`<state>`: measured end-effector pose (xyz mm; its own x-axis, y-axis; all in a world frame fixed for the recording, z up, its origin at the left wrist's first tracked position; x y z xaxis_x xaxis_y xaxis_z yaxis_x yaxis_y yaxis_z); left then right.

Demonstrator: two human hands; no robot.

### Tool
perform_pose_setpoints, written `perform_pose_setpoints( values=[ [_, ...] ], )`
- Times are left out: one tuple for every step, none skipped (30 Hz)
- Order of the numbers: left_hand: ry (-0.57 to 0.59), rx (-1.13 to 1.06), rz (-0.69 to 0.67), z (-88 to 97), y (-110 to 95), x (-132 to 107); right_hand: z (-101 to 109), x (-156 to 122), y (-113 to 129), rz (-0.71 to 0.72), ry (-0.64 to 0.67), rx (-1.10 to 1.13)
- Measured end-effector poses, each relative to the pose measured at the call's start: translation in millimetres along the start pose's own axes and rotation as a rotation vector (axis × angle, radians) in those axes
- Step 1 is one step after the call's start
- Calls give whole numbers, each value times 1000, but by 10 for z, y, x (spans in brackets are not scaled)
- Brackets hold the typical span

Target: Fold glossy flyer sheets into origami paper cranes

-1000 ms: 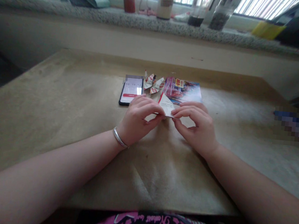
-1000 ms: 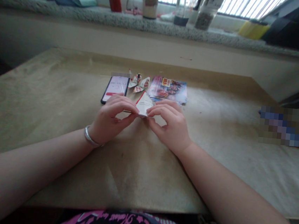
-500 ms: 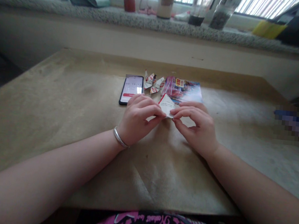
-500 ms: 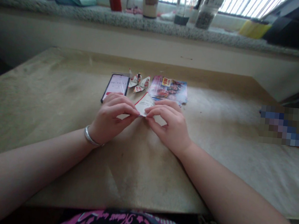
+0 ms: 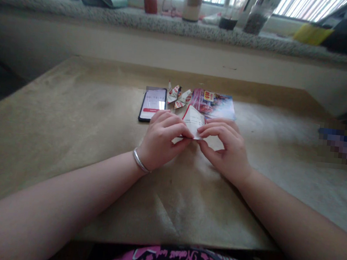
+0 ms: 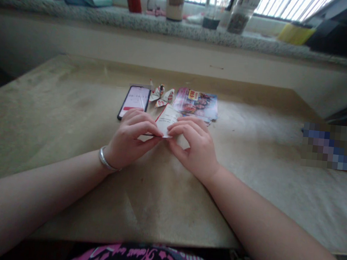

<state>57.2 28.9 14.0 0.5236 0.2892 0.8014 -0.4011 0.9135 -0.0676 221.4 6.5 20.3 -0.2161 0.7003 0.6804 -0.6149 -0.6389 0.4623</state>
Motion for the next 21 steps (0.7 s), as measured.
perform_pose_setpoints(
  values=[
    [-1, -1, 6, 0, 1, -2, 0, 3, -1, -3, -1, 3],
    [0, -1, 11, -1, 1, -4, -1, 4, -4, -1, 1, 4],
    [5, 2, 14, -3, 1, -5, -2, 5, -8, 5, 2, 4],
    [12, 6, 17, -4, 0, -7, -3, 4, -12, 11, 1, 1],
    [21, 11, 19, -6, -1, -7, -3, 3, -17, 17, -4, -2],
    [28, 16, 21, -7, -2, -8, -2, 2, -21, 22, -10, -7],
    [37, 20, 23, -8, -3, -7, -1, 0, -23, 25, -18, -12],
    [45, 21, 22, -10, -4, -7, -1, -1, -23, 27, -23, -18],
    [48, 19, 21, -11, -2, -6, -2, -3, -23, 26, -26, -22],
    [49, 12, 18, -13, 0, -7, -4, -4, -20, 24, -24, -22],
    [47, 2, 17, -16, 5, -8, -7, -5, -19, 19, -20, -19],
    [41, -8, 16, -17, 12, -11, -9, -5, -20, 10, -18, -14],
    [32, -16, 18, -18, 20, -14, -11, -4, -23, -2, -16, -8],
    [20, -19, 22, -18, 30, -19, -13, -2, -30, -16, -17, -4],
    [12, -20, 25, -19, 39, -24, -13, 0, -38, -27, -20, -2],
    [7, -19, 29, -20, 45, -28, -13, 2, -46, -33, -23, -1],
    [6, -20, 29, -21, 48, -30, -15, 4, -53, -32, -23, -2],
    [10, -19, 27, -23, 46, -31, -16, 6, -59, -24, -21, -6],
    [16, -15, 23, -24, 40, -29, -18, 6, -62, -12, -19, -11],
    [27, -7, 16, -25, 30, -25, -20, 7, -63, 1, -16, -17],
    [43, 6, 8, -27, 16, -20, -21, 7, -63, 13, -13, -23]
  ],
)
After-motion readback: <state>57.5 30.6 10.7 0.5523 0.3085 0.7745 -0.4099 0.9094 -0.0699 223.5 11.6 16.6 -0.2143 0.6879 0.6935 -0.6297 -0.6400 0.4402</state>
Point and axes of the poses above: each hand's wrist, its own x-axis towards the middle knuckle, its own z-axis out of the back of the hand, y = z × x, the point moved 4 cm from there along x, towards the middle knuckle, and after that the axes turned 12 degrees about -z, right-handed, at the moved point
